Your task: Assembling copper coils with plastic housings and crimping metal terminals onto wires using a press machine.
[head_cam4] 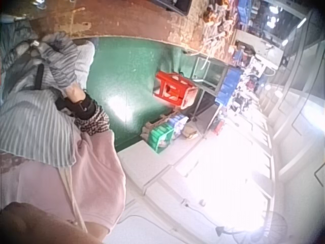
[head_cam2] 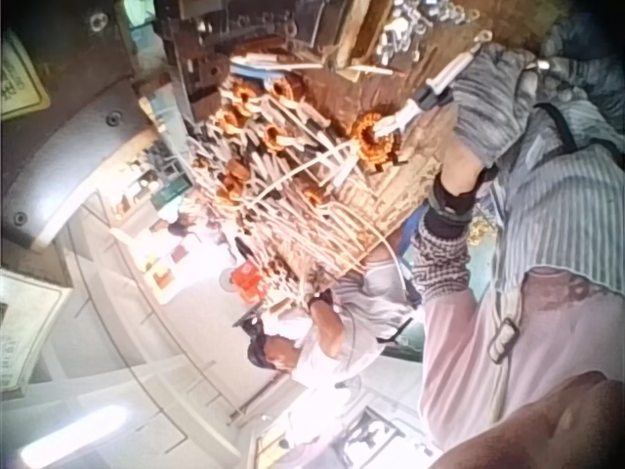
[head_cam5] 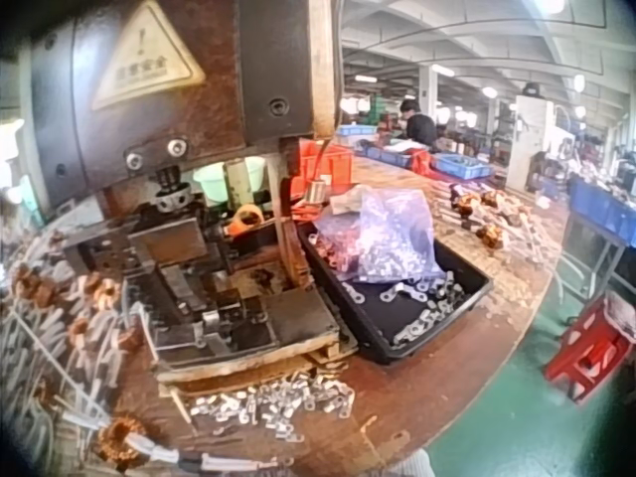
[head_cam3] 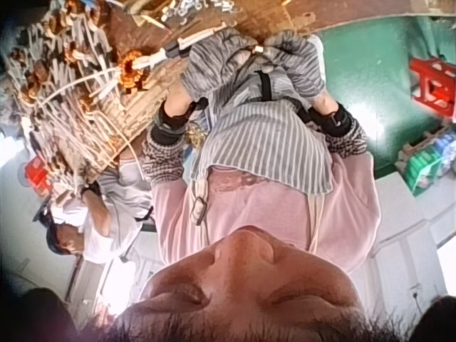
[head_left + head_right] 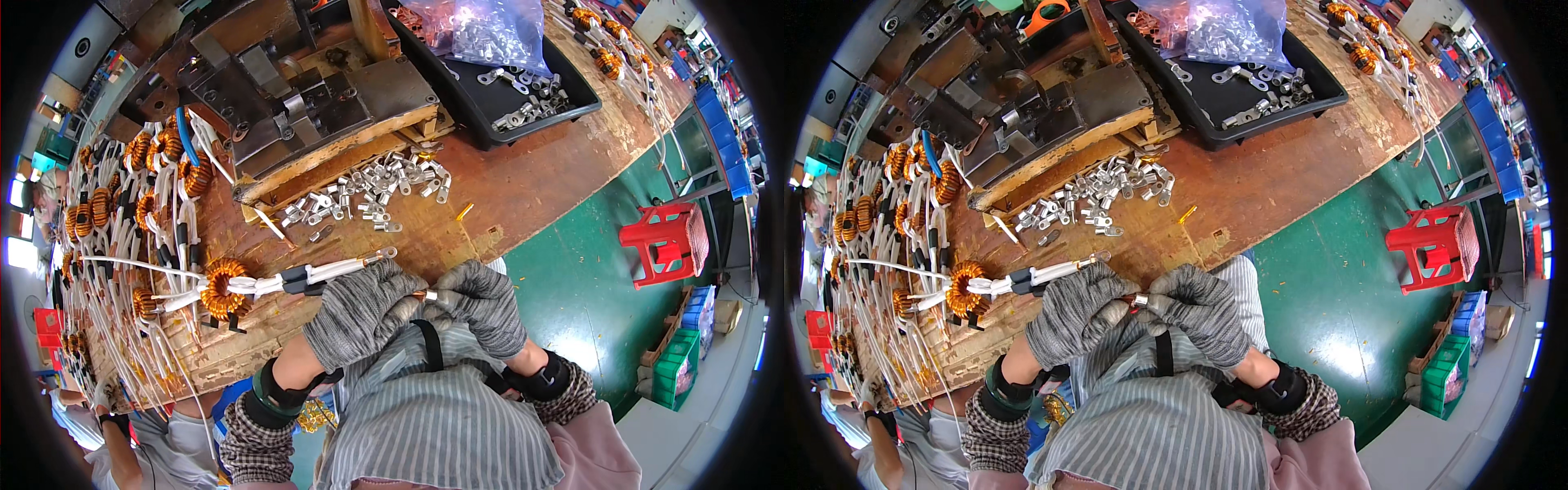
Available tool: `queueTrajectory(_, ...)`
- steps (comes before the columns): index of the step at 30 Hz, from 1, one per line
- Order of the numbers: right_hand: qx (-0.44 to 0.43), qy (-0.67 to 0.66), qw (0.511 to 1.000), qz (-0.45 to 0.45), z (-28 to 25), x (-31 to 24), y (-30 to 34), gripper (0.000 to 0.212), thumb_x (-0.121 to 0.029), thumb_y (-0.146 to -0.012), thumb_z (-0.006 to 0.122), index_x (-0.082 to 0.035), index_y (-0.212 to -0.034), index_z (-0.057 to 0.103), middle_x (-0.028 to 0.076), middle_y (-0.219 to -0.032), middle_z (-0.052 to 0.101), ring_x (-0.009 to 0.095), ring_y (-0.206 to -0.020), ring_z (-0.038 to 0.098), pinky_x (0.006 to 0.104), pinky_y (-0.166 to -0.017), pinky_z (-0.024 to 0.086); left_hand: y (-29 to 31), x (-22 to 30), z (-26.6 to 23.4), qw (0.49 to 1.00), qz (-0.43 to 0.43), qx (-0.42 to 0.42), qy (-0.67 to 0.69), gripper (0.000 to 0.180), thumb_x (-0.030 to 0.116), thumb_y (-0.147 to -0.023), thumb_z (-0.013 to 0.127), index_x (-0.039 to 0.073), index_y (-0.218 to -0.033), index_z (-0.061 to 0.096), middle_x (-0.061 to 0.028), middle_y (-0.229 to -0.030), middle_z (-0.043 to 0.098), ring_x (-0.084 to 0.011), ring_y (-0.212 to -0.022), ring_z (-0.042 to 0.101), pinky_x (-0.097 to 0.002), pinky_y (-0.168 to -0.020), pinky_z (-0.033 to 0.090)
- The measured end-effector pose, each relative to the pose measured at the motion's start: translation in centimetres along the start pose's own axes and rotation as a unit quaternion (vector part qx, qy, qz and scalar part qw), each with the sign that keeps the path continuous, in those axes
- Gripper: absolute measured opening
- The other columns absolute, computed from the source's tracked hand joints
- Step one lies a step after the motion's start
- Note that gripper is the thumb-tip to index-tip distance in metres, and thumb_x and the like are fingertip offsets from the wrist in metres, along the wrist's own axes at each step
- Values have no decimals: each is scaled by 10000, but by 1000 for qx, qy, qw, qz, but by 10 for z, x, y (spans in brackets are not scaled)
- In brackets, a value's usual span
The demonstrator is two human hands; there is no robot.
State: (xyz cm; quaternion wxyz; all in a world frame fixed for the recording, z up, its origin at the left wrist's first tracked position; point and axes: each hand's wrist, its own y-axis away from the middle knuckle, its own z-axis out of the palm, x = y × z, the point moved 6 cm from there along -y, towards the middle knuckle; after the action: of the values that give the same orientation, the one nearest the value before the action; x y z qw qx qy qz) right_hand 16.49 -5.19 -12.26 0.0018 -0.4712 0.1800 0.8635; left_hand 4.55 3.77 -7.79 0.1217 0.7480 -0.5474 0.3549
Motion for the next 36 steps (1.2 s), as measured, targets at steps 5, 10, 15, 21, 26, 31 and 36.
queueTrajectory(5, -13, 8, 1000, -7, -2, -1, -1, 67, -7, -846, 579, 8, -903, 548, 111, -770, 615, 142, -657, 584, 257, -601, 489, 0, -1, 2, 999, -23, -19, -19, 234, 202, -827, 553, 86, -1021, 610, -101, -870, 562, -290, -796, 550, -385, -729, 444)
queueTrajectory(10, -15, -7, 1000, 4, -6, 3, -3, 81, -9, -842, 588, 10, -909, 545, 110, -773, 624, 148, -652, 595, 260, -611, 498, 2, -4, 5, 999, -19, -11, -25, 238, 201, -819, 554, 90, -1020, 617, -110, -884, 570, -301, -811, 553, -395, -742, 450)
queueTrajectory(15, -38, 38, 998, -22, -5, -3, -5, 86, -11, -841, 592, 9, -911, 545, 94, -777, 614, 143, -682, 599, 258, -632, 501, -1, -1, 3, 998, -41, -24, -32, 223, 209, -840, 541, 85, -998, 637, -91, -857, 557, -277, -814, 538, -382, -748, 431)
queueTrajectory(21, -50, 59, 996, -43, -2, -3, -3, 80, -10, -846, 586, 11, -913, 546, 80, -787, 604, 132, -698, 591, 251, -645, 494, -2, -3, 4, 999, -42, -24, -13, 230, 221, -832, 545, 75, -982, 639, -88, -816, 561, -275, -808, 531, -384, -736, 420)
queueTrajectory(26, -22, 8, 999, -33, 0, -1, 0, 78, 3, -846, 580, 15, -916, 547, 88, -795, 609, 131, -687, 586, 252, -634, 492, -5, -3, 3, 998, -55, -15, -16, 221, 203, -819, 563, 77, -983, 641, -90, -807, 557, -270, -788, 531, -380, -715, 424)
queueTrajectory(31, 71, -23, 997, -24, 0, 2, 2, 64, 15, -848, 571, 6, -909, 552, 106, -832, 620, 150, -704, 605, 256, -599, 501, -3, -1, 0, 999, -48, 6, -16, 258, 194, -810, 578, 99, -1044, 634, -90, -782, 538, -267, -749, 530, -377, -700, 425)
queueTrajectory(36, 64, -51, 996, -17, 0, 4, 1, 58, 18, -843, 578, -5, -888, 551, 102, -835, 619, 173, -726, 627, 253, -600, 514, -2, -3, 6, 997, -40, -13, -68, 325, 195, -814, 572, 121, -1129, 594, -84, -754, 523, -266, -716, 539, -376, -733, 459)
